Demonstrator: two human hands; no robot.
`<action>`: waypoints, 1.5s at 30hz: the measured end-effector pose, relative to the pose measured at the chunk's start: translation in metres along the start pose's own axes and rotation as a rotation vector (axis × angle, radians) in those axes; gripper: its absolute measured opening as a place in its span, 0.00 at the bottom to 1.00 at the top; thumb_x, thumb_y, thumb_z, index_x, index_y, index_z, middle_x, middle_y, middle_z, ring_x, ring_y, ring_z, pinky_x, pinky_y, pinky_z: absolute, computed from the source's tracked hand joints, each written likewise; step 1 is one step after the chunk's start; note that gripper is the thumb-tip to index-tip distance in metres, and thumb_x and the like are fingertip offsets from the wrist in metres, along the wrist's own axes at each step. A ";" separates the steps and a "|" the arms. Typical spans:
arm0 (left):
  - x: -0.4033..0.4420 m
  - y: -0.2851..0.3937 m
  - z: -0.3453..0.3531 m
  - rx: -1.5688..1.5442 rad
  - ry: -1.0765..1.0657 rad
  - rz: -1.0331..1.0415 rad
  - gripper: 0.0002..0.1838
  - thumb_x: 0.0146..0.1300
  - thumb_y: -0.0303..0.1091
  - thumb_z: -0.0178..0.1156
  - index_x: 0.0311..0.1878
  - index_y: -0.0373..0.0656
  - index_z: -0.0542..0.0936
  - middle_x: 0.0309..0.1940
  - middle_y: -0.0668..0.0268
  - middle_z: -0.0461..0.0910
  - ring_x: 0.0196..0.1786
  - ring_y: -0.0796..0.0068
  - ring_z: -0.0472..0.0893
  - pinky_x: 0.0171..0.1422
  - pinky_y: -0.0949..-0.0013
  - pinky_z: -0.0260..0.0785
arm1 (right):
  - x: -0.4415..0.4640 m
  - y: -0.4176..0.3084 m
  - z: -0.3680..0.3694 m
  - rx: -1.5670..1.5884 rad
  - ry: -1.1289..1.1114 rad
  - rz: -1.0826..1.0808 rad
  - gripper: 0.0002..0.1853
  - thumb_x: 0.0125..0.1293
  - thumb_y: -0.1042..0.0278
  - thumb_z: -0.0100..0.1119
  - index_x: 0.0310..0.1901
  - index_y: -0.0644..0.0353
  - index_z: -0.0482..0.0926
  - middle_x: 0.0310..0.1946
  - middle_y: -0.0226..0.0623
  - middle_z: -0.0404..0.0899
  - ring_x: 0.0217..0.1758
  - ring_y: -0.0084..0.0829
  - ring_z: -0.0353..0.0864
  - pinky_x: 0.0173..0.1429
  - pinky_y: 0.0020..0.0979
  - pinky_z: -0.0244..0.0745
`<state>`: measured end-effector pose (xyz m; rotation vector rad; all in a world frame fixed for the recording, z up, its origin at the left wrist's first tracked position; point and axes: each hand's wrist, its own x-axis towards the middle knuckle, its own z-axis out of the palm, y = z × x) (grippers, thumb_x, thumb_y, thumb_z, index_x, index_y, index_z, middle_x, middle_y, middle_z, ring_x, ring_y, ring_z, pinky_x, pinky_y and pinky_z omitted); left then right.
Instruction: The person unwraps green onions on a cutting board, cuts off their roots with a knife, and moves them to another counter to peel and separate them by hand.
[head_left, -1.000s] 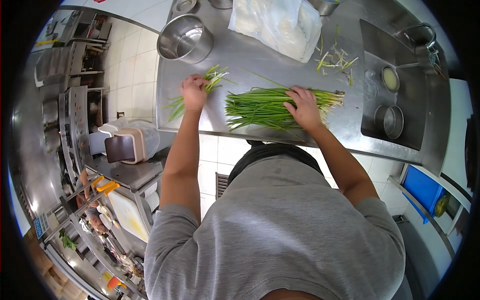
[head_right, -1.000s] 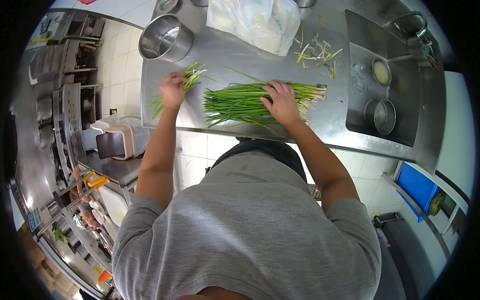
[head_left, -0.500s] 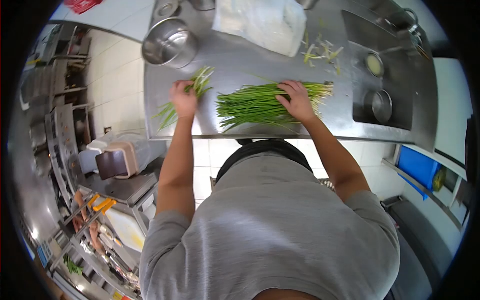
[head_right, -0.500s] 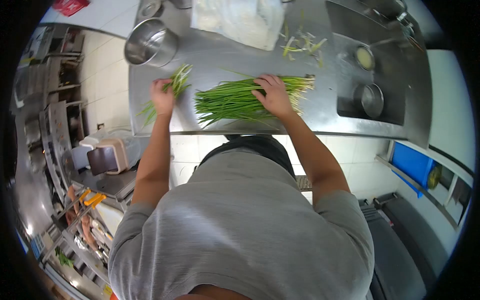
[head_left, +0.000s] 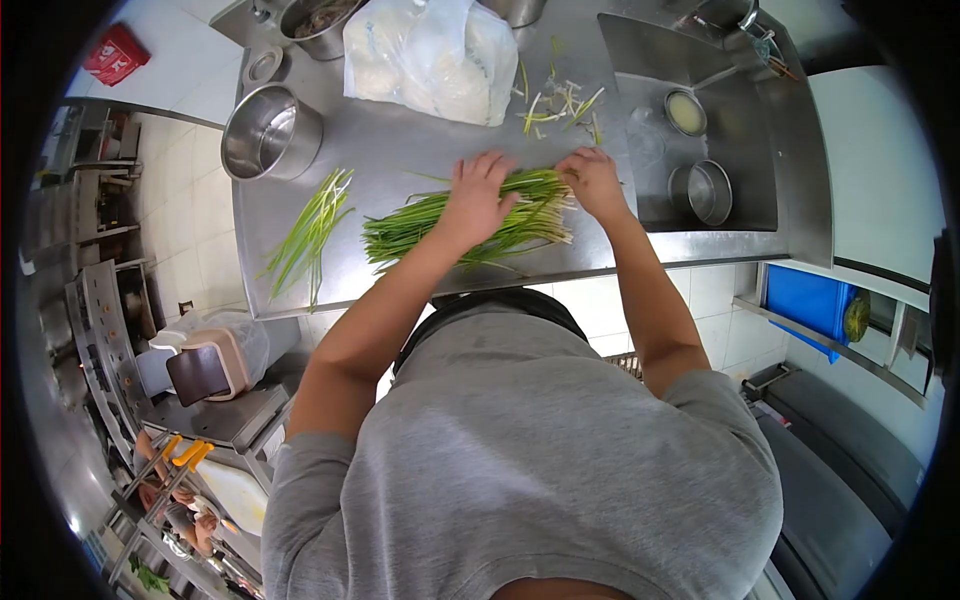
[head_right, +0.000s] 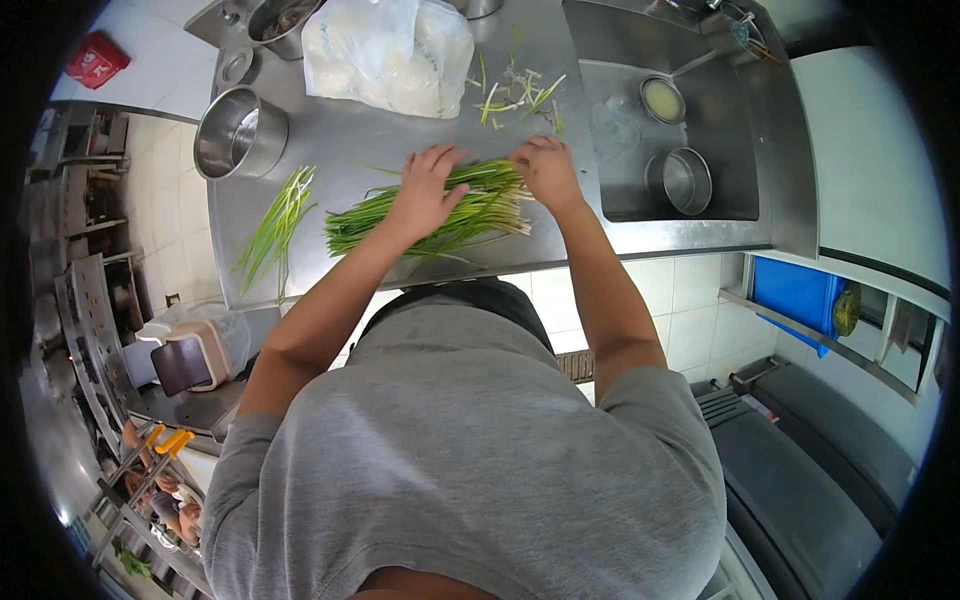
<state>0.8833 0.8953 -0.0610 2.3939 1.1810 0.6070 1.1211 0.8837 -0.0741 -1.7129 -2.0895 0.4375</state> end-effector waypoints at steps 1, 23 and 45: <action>0.007 0.008 0.003 -0.020 -0.096 -0.043 0.30 0.61 0.41 0.58 0.65 0.46 0.63 0.63 0.54 0.65 0.66 0.54 0.62 0.70 0.38 0.46 | 0.002 -0.002 -0.007 0.094 -0.006 0.021 0.09 0.50 0.74 0.62 0.36 0.58 0.82 0.35 0.38 0.80 0.41 0.41 0.77 0.48 0.35 0.72; 0.055 0.057 -0.009 -0.270 -0.061 -0.267 0.10 0.63 0.36 0.58 0.42 0.40 0.79 0.33 0.55 0.81 0.30 0.56 0.78 0.36 0.62 0.70 | 0.022 0.013 -0.065 1.129 -0.217 0.196 0.09 0.52 0.75 0.68 0.37 0.64 0.82 0.34 0.31 0.82 0.37 0.23 0.78 0.44 0.24 0.72; 0.047 0.047 -0.028 -0.256 0.026 -0.491 0.14 0.70 0.40 0.47 0.40 0.41 0.78 0.25 0.51 0.78 0.29 0.52 0.78 0.34 0.60 0.68 | 0.060 0.034 -0.031 0.651 0.198 0.236 0.13 0.58 0.70 0.65 0.45 0.62 0.81 0.34 0.32 0.80 0.37 0.22 0.77 0.46 0.24 0.71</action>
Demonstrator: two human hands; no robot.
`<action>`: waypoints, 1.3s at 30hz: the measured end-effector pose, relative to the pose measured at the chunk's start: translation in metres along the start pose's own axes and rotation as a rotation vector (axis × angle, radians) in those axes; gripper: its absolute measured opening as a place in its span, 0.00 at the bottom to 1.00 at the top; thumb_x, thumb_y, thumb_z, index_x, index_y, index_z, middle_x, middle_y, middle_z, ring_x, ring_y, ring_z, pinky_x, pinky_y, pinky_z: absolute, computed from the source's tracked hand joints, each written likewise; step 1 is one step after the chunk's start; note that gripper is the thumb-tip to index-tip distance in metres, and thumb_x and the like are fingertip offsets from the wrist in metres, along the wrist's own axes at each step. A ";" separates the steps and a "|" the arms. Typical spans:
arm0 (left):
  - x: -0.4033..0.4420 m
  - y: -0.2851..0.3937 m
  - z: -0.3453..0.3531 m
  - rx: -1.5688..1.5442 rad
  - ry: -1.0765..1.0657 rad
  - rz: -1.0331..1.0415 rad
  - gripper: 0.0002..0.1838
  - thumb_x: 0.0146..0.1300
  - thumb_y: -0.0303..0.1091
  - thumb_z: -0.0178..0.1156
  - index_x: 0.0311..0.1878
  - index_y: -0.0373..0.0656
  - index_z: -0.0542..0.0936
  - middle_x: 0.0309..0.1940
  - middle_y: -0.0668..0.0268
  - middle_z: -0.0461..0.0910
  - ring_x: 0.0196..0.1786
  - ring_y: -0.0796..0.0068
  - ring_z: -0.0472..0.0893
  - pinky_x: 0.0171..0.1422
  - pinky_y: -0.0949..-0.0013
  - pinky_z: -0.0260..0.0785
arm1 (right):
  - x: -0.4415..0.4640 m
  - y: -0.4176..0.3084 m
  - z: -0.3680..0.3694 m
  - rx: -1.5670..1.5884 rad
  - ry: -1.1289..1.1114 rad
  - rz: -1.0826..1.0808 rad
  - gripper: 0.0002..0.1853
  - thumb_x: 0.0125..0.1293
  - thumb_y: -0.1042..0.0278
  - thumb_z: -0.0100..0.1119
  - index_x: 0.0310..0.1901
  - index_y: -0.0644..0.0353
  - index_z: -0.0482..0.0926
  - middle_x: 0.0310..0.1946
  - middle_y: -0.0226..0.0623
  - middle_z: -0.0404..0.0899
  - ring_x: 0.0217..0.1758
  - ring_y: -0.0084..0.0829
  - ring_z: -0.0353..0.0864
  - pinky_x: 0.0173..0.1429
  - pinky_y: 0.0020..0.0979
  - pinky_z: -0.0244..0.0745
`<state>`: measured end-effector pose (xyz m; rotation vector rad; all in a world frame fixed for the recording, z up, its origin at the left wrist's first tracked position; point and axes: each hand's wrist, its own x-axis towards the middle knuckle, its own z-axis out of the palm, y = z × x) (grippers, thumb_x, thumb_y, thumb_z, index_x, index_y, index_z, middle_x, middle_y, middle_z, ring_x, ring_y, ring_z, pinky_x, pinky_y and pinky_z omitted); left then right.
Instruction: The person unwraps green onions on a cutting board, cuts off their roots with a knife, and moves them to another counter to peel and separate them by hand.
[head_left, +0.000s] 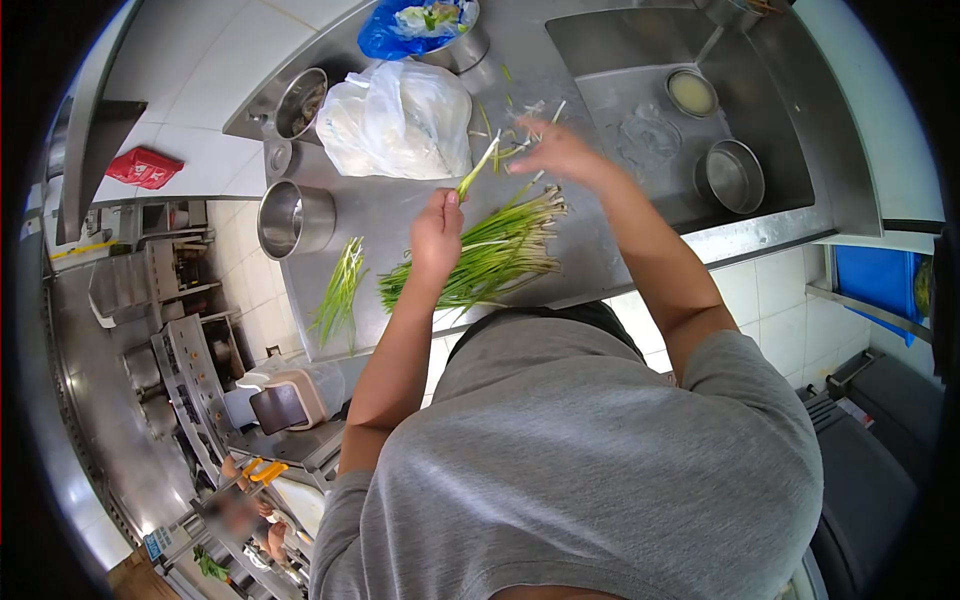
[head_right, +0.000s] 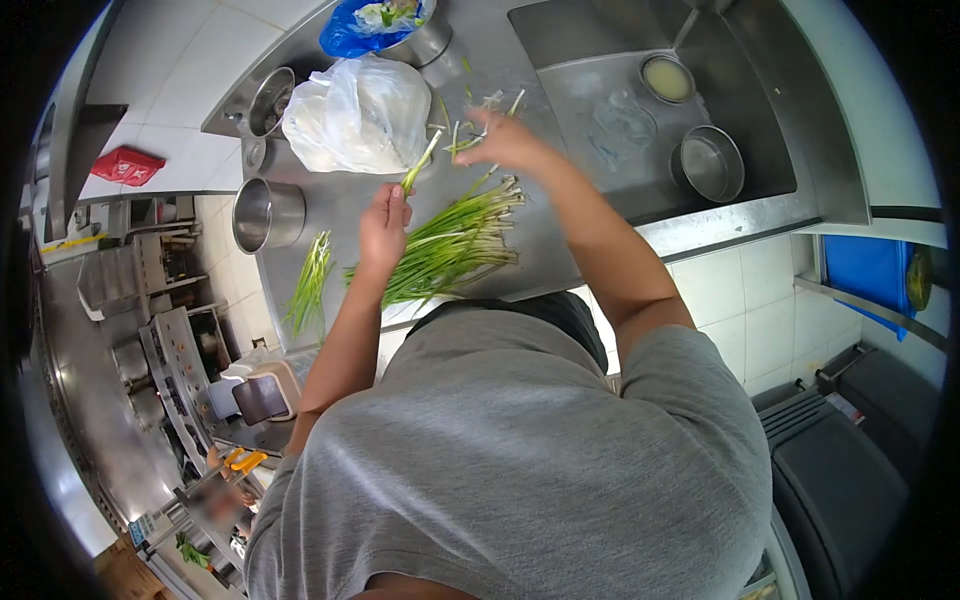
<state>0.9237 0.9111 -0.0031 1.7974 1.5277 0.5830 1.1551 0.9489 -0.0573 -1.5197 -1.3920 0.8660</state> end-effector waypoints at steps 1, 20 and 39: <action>0.001 0.004 0.001 -0.021 0.015 -0.016 0.14 0.70 0.40 0.47 0.40 0.41 0.77 0.25 0.51 0.78 0.29 0.52 0.78 0.34 0.59 0.68 | -0.013 -0.034 -0.001 0.356 -0.260 0.211 0.13 0.57 0.70 0.66 0.44 0.63 0.81 0.33 0.33 0.80 0.35 0.22 0.76 0.44 0.23 0.72; -0.005 0.022 0.010 0.029 0.133 0.084 0.17 0.72 0.42 0.44 0.36 0.39 0.76 0.15 0.60 0.73 0.19 0.64 0.75 0.26 0.62 0.65 | -0.030 -0.065 0.020 0.597 -0.447 0.331 0.08 0.58 0.67 0.65 0.33 0.63 0.80 0.27 0.28 0.78 0.30 0.18 0.72 0.37 0.23 0.69; -0.007 0.021 0.006 0.044 0.190 0.068 0.12 0.70 0.39 0.48 0.37 0.40 0.75 0.23 0.48 0.76 0.27 0.46 0.77 0.30 0.54 0.67 | -0.040 -0.061 0.026 0.635 -0.365 0.229 0.09 0.57 0.67 0.66 0.32 0.63 0.79 0.22 0.26 0.74 0.25 0.16 0.69 0.30 0.21 0.64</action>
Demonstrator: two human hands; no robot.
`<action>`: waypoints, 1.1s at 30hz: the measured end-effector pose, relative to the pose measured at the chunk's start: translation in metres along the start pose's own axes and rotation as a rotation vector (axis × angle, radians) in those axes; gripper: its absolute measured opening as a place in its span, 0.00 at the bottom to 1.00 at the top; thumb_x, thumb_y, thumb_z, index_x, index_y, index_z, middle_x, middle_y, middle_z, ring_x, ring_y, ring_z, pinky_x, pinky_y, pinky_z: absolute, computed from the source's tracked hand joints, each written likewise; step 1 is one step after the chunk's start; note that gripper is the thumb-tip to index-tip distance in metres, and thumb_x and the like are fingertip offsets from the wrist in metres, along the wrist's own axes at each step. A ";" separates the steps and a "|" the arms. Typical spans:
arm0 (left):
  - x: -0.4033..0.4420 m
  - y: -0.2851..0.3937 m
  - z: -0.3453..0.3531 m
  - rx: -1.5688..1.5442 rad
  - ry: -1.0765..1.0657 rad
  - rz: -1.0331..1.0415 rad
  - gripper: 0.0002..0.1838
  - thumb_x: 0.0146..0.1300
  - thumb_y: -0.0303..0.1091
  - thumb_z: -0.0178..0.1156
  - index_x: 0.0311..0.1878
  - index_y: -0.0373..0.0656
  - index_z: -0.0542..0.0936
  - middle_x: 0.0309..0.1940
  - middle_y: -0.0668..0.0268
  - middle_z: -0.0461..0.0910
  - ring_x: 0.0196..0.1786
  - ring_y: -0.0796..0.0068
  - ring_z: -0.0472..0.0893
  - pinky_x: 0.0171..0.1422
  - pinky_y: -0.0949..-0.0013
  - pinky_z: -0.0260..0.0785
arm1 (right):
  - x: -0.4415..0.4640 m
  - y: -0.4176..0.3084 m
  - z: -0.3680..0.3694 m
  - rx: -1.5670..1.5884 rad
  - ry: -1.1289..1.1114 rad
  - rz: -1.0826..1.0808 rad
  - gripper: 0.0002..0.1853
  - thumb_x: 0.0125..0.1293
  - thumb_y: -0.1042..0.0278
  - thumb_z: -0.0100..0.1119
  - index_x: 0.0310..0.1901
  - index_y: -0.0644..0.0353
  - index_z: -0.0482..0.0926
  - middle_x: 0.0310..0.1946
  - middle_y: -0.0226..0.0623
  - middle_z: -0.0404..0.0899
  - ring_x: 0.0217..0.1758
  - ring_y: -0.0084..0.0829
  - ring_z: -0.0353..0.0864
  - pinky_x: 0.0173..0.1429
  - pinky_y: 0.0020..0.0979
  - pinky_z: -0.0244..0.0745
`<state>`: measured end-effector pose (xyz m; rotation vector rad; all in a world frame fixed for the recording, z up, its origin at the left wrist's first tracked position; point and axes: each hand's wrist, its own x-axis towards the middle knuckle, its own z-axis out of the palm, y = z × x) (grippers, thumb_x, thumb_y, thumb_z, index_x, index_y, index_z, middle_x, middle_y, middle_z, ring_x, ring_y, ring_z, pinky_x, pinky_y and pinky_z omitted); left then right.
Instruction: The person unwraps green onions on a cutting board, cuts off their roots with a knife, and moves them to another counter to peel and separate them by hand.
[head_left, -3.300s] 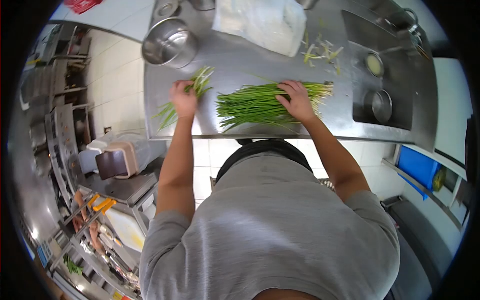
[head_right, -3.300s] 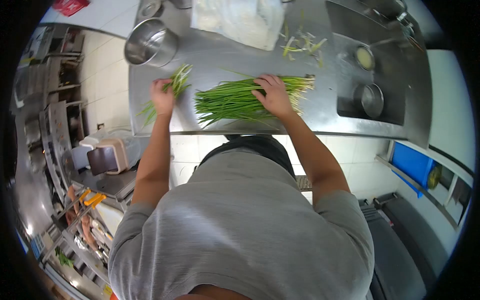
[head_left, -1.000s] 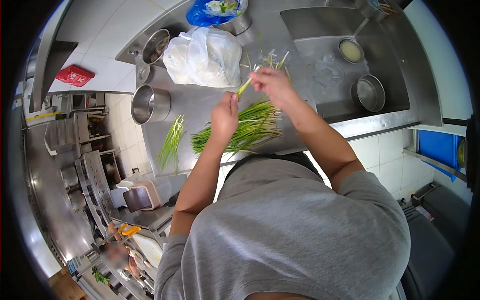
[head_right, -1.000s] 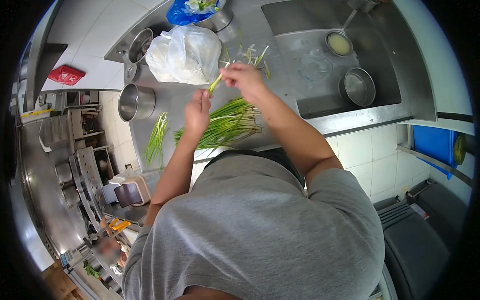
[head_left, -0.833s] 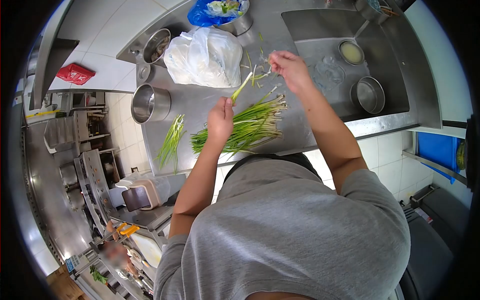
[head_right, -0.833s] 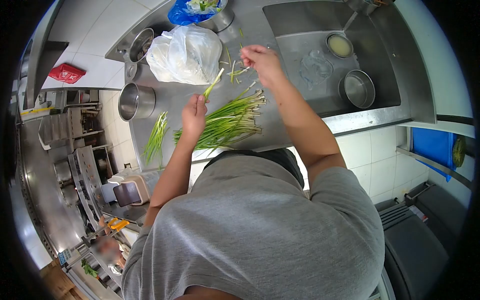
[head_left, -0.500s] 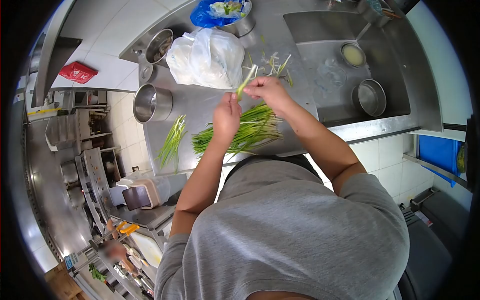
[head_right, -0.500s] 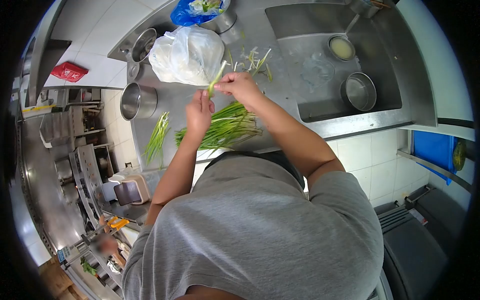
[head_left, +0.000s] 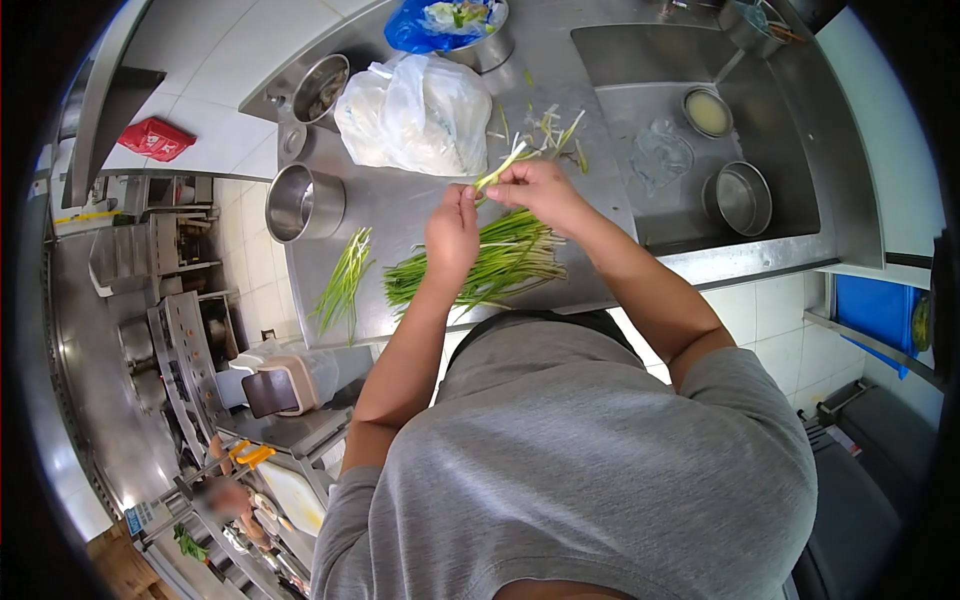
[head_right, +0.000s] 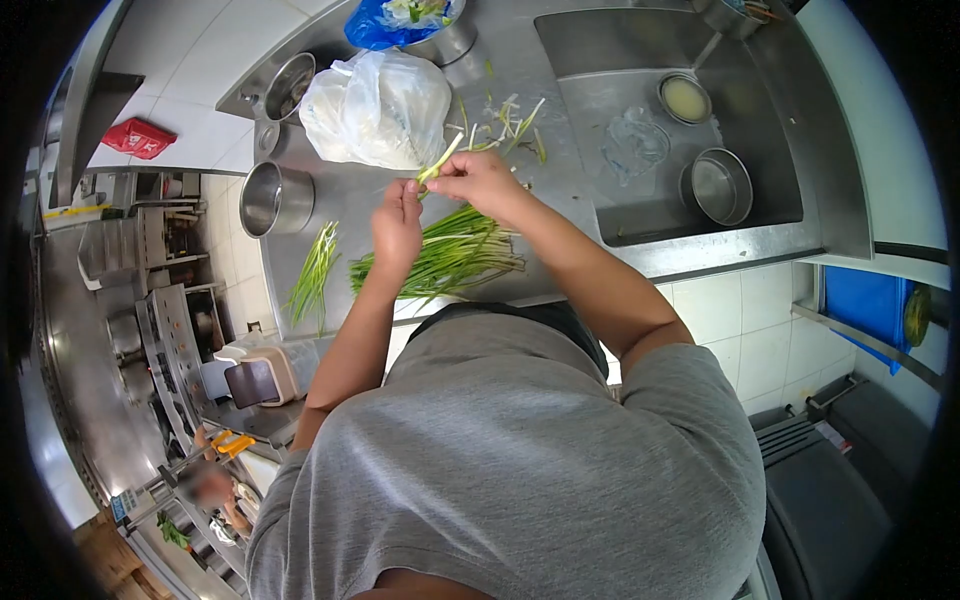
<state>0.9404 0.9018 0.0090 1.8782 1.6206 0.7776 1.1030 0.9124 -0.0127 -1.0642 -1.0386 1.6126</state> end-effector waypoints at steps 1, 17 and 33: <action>0.000 0.000 -0.001 -0.025 0.006 -0.012 0.12 0.70 0.39 0.49 0.37 0.40 0.75 0.23 0.48 0.76 0.27 0.46 0.77 0.30 0.54 0.67 | -0.003 -0.001 0.002 0.055 -0.018 0.002 0.08 0.57 0.67 0.65 0.33 0.63 0.79 0.23 0.26 0.75 0.26 0.17 0.70 0.31 0.21 0.64; -0.006 -0.052 -0.009 0.288 0.042 0.033 0.12 0.69 0.41 0.49 0.37 0.44 0.76 0.23 0.52 0.78 0.26 0.46 0.77 0.30 0.50 0.68 | 0.012 -0.028 -0.046 -0.213 0.121 -0.320 0.08 0.59 0.73 0.58 0.40 0.58 0.80 0.37 0.32 0.78 0.40 0.29 0.75 0.49 0.34 0.71; 0.005 -0.028 -0.006 0.173 -0.035 0.025 0.11 0.68 0.40 0.50 0.37 0.42 0.76 0.25 0.50 0.78 0.29 0.46 0.78 0.33 0.51 0.68 | 0.007 -0.003 0.001 -0.783 0.034 -0.593 0.02 0.57 0.74 0.55 0.32 0.61 0.73 0.34 0.39 0.73 0.42 0.43 0.72 0.47 0.40 0.68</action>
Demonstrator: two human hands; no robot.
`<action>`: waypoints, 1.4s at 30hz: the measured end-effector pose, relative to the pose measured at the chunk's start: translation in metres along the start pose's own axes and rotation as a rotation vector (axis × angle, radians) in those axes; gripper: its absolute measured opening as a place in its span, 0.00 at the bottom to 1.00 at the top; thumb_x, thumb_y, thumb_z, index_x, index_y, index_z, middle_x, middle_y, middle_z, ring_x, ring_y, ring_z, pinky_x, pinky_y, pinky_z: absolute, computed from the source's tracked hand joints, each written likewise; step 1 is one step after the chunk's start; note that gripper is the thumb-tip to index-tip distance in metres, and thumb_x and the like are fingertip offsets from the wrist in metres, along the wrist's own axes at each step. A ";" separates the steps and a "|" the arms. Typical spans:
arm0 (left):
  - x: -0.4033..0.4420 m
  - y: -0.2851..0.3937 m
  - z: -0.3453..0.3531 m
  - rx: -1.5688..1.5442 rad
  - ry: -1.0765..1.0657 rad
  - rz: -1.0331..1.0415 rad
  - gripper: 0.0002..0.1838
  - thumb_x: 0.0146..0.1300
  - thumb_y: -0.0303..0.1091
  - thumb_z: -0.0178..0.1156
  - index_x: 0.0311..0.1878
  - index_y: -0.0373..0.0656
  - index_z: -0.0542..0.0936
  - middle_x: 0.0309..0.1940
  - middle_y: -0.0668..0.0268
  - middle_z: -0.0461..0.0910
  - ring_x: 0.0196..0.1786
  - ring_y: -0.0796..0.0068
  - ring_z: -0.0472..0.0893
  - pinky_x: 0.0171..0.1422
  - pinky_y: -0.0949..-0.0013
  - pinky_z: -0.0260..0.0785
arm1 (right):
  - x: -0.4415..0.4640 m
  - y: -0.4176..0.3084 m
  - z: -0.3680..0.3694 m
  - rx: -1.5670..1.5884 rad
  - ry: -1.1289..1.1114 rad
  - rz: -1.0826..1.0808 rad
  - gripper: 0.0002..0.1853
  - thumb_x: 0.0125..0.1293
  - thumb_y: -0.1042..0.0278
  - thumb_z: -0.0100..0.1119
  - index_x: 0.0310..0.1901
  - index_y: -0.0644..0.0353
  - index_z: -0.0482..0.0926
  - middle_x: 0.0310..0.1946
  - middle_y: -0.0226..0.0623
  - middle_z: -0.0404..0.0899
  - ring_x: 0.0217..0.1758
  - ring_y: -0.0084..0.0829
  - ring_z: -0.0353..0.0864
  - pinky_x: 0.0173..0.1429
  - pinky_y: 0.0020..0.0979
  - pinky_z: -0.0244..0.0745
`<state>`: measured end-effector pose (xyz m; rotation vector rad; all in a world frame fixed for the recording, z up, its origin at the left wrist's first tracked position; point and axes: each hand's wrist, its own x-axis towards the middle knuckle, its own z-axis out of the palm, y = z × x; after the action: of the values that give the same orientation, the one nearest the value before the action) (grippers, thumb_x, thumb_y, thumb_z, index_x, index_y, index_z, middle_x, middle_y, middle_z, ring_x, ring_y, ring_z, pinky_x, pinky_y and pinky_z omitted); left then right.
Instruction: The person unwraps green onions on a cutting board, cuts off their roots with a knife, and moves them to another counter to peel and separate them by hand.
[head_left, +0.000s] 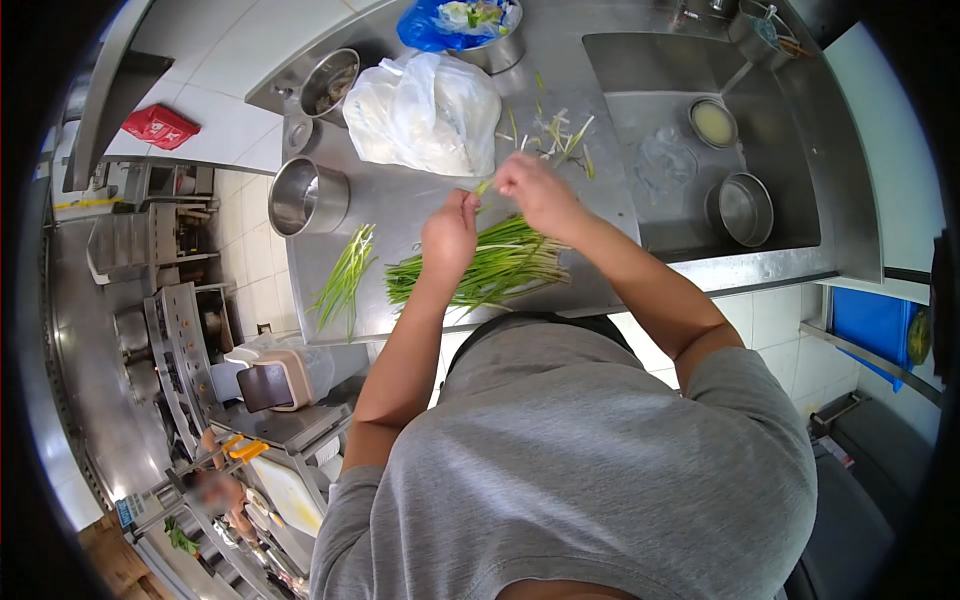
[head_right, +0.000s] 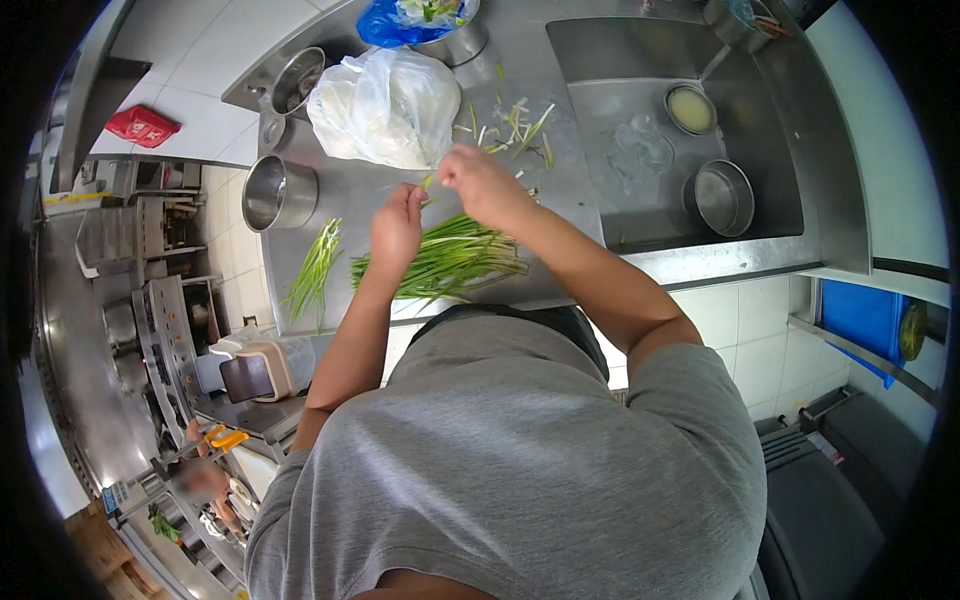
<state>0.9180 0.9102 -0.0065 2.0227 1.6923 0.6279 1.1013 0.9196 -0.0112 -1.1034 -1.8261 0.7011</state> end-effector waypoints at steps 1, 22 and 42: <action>0.001 -0.002 -0.001 -0.026 0.001 -0.030 0.12 0.69 0.39 0.49 0.38 0.42 0.76 0.26 0.50 0.79 0.30 0.47 0.79 0.34 0.52 0.69 | 0.002 0.003 -0.006 0.011 0.086 0.026 0.02 0.58 0.74 0.54 0.33 0.61 0.74 0.35 0.40 0.73 0.43 0.44 0.73 0.48 0.40 0.68; 0.004 0.009 -0.003 -0.801 -0.235 -0.287 0.15 0.72 0.38 0.47 0.35 0.39 0.77 0.17 0.69 0.70 0.19 0.82 0.65 0.24 0.75 0.59 | 0.016 0.027 0.014 0.889 -0.222 0.569 0.09 0.57 0.72 0.65 0.39 0.64 0.81 0.34 0.33 0.82 0.39 0.22 0.78 0.45 0.25 0.71; 0.002 0.010 -0.006 -0.611 -0.162 -0.188 0.17 0.72 0.41 0.47 0.37 0.36 0.76 0.17 0.70 0.68 0.22 0.82 0.65 0.27 0.73 0.60 | 0.021 0.019 -0.005 1.117 0.000 0.617 0.06 0.63 0.69 0.60 0.36 0.62 0.78 0.28 0.29 0.77 0.30 0.20 0.73 0.38 0.23 0.70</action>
<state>0.9225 0.9112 0.0045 1.4262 1.3581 0.7753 1.1086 0.9469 -0.0162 -0.8259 -0.7615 1.7739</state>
